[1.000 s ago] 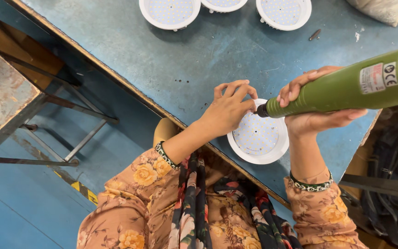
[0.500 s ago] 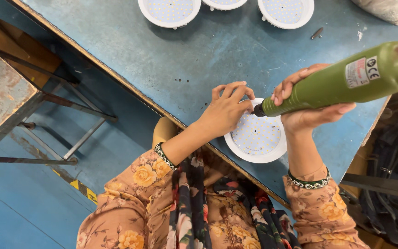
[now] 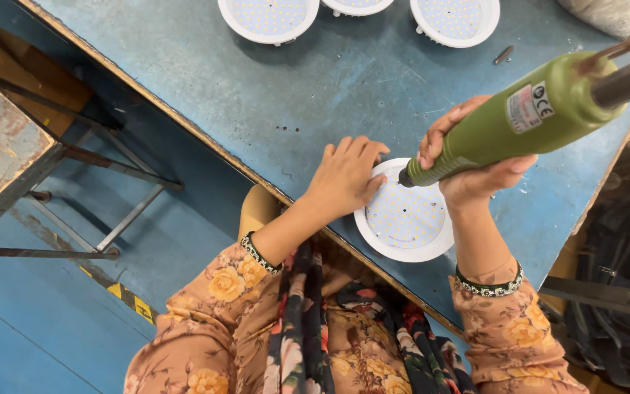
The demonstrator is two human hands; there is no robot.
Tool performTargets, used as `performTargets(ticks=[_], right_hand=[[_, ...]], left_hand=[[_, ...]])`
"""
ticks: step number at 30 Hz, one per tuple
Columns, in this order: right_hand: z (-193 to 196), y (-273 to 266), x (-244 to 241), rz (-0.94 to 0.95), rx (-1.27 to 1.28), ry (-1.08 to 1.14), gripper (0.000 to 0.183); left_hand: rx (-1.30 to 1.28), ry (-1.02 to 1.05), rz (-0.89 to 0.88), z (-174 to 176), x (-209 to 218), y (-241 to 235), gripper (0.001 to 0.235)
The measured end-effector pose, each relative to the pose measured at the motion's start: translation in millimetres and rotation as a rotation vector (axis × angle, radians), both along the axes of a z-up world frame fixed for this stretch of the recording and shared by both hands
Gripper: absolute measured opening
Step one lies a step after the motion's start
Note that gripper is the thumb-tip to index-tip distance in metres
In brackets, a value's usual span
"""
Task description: The person uses a green electric screwdriver to fasten screws into the center of white circular LED light fixtures. They handle the fixtures one at a time, rotating them to align the screwdriver, and place finished units on the table.
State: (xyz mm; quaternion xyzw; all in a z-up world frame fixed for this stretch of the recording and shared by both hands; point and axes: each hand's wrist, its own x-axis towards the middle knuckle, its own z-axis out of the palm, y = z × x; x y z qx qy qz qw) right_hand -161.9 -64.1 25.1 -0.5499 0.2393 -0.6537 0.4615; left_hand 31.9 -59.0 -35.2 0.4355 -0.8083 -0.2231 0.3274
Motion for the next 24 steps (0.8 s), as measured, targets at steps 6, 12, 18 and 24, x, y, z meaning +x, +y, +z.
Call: performTargets(ticks=[6,12,18,24], right_hand=[[11,6,2,-0.007,-0.017,0.008,0.094],[23,24,-1,-0.117,-0.044,0.044,0.095],[24,25,2,-0.124,-0.119,0.085,0.095],[15,23,-2,-0.081,-0.051,0.036,0.094]], left_hand=[[0.168,-0.087,-0.057,2,-10,-12,0.027],[0.381,0.101,-0.079,3,-30,-7,0.027],[0.410,0.106,-0.061,6,-32,-6,0.025],[0.435,0.086,-0.054,2,-32,-7,0.024]])
